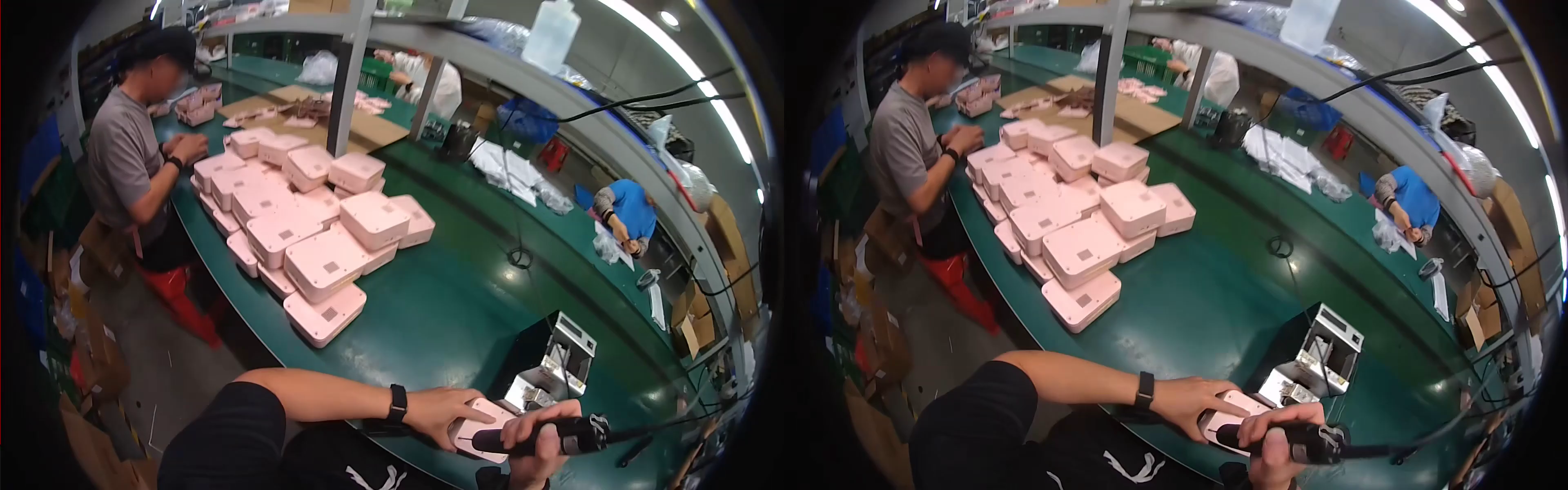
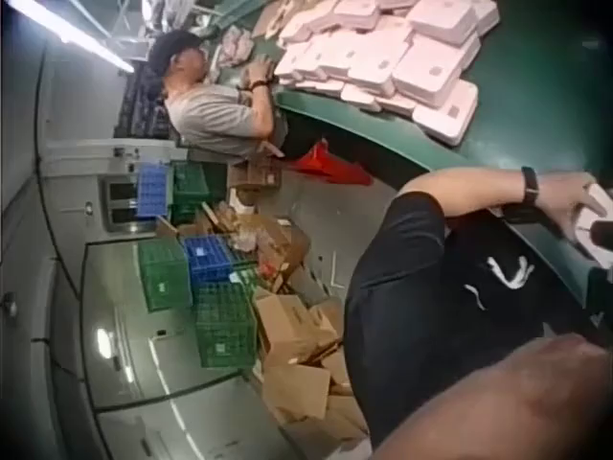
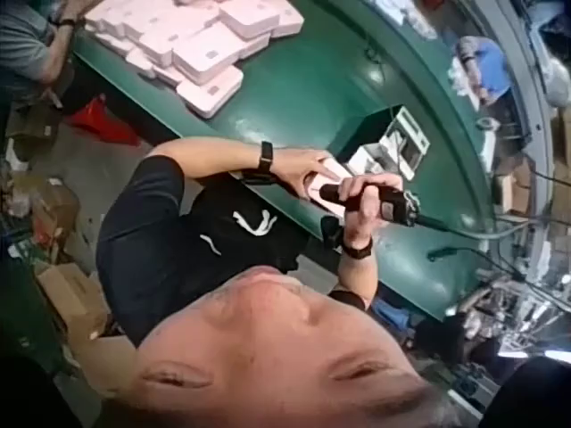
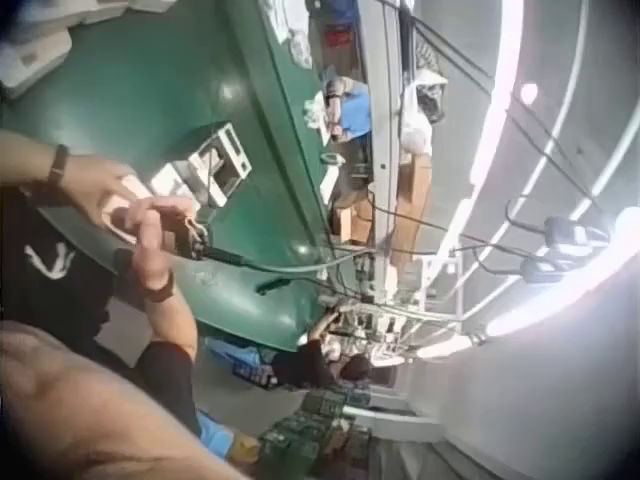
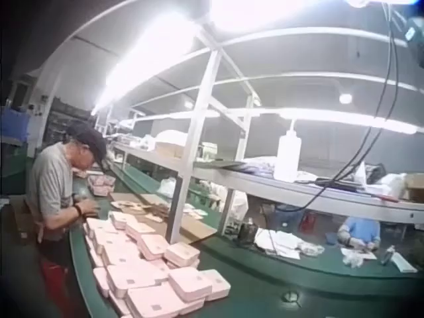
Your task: The person picks up a pink device, drives screws into its base with a power screwdriver, and sets it aside. They then retrieve a motor from a shelf, use the power screwdriver on it, and set it down before repeating the process with another pink device.
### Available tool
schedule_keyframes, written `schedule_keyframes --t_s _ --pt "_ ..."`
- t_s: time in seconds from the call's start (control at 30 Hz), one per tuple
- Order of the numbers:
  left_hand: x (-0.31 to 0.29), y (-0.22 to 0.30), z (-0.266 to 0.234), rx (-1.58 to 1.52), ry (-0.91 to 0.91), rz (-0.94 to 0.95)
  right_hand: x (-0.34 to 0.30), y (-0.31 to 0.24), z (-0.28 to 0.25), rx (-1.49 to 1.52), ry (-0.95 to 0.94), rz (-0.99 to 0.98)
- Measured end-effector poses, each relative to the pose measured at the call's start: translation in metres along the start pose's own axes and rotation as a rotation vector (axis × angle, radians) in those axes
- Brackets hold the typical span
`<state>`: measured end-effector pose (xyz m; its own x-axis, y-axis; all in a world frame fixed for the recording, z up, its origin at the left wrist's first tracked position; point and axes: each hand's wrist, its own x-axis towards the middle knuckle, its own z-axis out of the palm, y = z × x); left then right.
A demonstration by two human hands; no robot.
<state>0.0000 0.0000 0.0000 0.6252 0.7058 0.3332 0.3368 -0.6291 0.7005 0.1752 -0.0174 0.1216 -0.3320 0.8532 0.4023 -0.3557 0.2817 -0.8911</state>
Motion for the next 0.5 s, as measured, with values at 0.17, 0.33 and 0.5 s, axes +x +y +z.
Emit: schedule_keyframes --t_s 0.17,0.33,0.5 --pt "-0.019 0.043 -0.001 -0.035 -0.001 -0.105 -0.018 -0.072 -0.040 0.228 0.095 0.078" --pt "-0.059 0.037 -0.026 -0.453 0.011 -0.427 -0.013 -0.086 -0.151 0.384 0.399 -0.297" --pt "-0.062 0.045 -0.051 -1.355 0.419 -0.946 -0.010 -0.033 -0.239 0.502 0.818 -0.150"
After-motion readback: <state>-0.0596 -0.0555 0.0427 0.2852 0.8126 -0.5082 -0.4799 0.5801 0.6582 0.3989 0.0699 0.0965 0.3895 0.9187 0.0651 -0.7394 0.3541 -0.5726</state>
